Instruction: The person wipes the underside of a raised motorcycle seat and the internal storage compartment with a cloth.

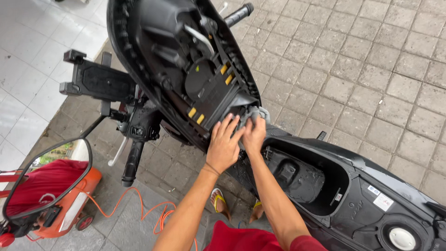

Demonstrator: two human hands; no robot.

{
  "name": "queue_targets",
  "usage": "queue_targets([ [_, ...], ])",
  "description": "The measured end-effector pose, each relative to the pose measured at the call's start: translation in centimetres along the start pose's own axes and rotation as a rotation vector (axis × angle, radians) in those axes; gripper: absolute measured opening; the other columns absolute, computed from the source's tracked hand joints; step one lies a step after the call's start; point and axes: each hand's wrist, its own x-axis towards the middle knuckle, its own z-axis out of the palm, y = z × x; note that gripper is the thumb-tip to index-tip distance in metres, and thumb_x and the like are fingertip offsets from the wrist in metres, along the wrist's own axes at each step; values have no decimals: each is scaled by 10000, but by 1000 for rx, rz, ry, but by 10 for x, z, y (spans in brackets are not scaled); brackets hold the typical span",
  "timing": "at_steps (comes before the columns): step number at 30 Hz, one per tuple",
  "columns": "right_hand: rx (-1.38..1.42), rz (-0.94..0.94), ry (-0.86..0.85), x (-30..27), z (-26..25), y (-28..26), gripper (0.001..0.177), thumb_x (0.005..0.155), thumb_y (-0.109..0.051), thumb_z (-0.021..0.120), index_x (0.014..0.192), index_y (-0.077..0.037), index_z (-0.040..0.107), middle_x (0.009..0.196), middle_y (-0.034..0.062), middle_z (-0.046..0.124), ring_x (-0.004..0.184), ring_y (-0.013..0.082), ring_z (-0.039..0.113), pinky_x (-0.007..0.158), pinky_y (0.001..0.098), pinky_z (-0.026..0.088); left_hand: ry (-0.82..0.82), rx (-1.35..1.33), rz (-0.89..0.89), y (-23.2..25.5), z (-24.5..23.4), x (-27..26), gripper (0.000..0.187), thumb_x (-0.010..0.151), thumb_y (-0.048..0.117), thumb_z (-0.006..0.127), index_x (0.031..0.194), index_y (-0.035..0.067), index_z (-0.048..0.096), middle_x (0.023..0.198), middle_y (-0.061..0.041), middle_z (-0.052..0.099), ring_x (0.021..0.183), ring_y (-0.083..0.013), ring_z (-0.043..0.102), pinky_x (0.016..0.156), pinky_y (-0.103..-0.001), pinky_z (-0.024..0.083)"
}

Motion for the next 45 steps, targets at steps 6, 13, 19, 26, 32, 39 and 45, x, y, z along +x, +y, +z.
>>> queue_targets([
  [6, 3, 25, -92, 11, -19, 9, 107, 912, -219, 714, 967, -129, 697, 849, 162, 645, 894, 411, 678, 773, 487, 525, -10, -10, 11, -7, 2, -1, 461, 863, 84, 547, 1313, 116, 638, 1586, -136, 455, 1528, -330, 337, 1198, -493, 244],
  [13, 25, 60, 147, 26, 1, -20, 216, 920, -281, 779, 1111, -195, 728, 932, 146, 748, 879, 394, 732, 750, 457, 570, -13, 2, 8, -5, -1, 0, 471, 834, 119, 562, 1296, 147, 653, 1571, -111, 474, 1529, -328, 336, 1196, -495, 238],
  [19, -377, -196, -51, 12, -34, -31, 419, 1004, -311, 647, 1403, -190, 612, 1097, 109, 574, 742, 453, 646, 690, 543, 537, -4, -17, 23, -7, 1, 4, 510, 812, 121, 558, 1313, 141, 646, 1576, -114, 469, 1527, -328, 339, 1197, -496, 230],
  [26, -100, -43, -368, 53, -33, 12, 554, 948, -226, 638, 1497, -226, 564, 1092, 130, 520, 976, 513, 636, 833, 550, 512, -15, -64, 4, -14, -1, 6, 552, 795, 107, 540, 1339, 132, 632, 1575, -120, 468, 1528, -342, 327, 1191, -514, 224],
  [32, -21, 136, -515, 59, -43, 67, 340, 812, -337, 701, 1138, -369, 790, 1126, -17, 748, 1165, 229, 684, 1040, 382, 495, -64, -192, -36, -2, -10, 3, 647, 806, 189, 523, 1447, 100, 537, 1604, -123, 433, 1539, -323, 314, 1208, -502, 214],
  [39, 189, 52, -470, -51, 32, 69, 424, 932, -42, 572, 1345, 53, 557, 1207, 368, 621, 1193, 559, 551, 1050, 595, 429, -111, -274, -77, 1, -15, 4, 688, 875, 262, 473, 1533, 66, 439, 1630, -159, 390, 1565, -341, 242, 1220, -505, 152],
  [45, 113, 216, -620, -31, 54, 125, 394, 936, -248, 541, 1242, -20, 642, 1178, 269, 674, 1187, 477, 596, 1038, 541, 465, -89, -251, -77, 2, -14, 5, 692, 896, 279, 459, 1553, 72, 405, 1645, -138, 372, 1566, -324, 241, 1223, -491, 155],
])
